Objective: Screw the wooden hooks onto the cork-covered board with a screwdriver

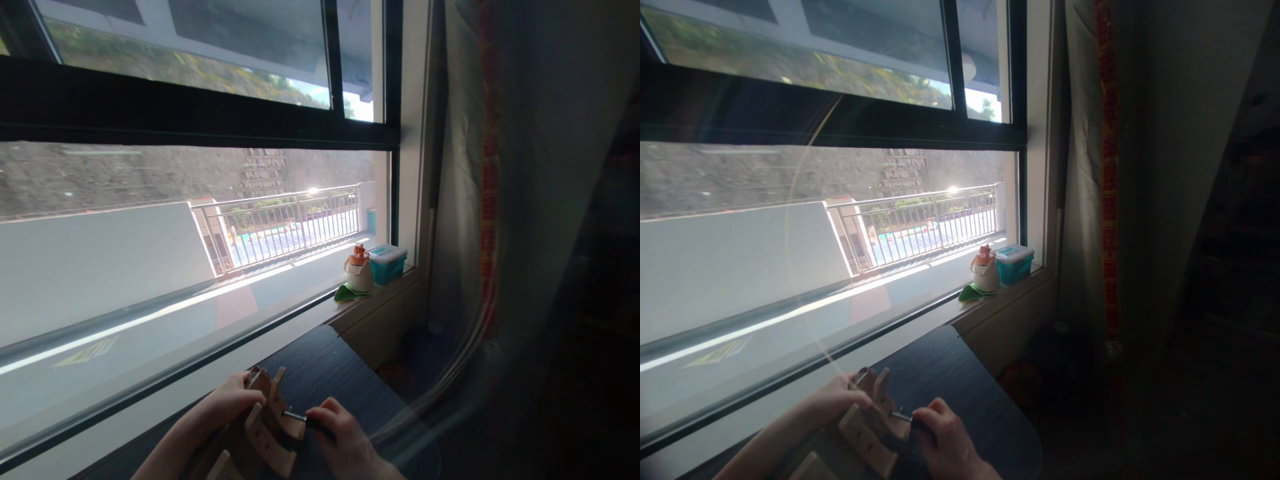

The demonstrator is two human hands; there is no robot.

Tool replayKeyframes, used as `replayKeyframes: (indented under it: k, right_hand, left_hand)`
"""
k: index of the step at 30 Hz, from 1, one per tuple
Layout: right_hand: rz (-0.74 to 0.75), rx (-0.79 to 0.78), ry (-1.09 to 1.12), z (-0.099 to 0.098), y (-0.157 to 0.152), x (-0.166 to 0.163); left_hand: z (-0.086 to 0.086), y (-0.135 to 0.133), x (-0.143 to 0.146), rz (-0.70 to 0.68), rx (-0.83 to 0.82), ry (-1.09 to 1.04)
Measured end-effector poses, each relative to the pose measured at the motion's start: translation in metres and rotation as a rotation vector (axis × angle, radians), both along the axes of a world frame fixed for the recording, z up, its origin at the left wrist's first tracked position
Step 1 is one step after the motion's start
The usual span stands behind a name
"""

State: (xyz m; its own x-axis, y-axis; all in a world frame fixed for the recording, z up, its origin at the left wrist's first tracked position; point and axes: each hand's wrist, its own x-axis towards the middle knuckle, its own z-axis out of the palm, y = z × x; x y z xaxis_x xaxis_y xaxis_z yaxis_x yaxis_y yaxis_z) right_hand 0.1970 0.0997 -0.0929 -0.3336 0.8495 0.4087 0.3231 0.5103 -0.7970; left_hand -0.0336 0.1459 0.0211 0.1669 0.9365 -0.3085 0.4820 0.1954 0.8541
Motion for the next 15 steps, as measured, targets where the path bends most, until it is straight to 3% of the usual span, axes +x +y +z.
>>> replayKeyframes:
  k: [6,11,15]
  right_hand:
    - [0.012,0.026,-0.016,-0.001,-0.0033,0.0006]
    - [-0.088,0.077,-0.054,0.005,-0.0025,-0.0043]
    - [-0.116,0.182,-0.064,-0.0045,-0.0006,-0.0077]
  left_hand:
    - [0.0016,-0.0025,0.0011,-0.014,0.003,0.0]
    - [-0.0041,-0.0022,0.0018,-0.026,0.022,0.013]
    - [-0.0046,-0.0033,0.0041,-0.039,0.041,0.029]
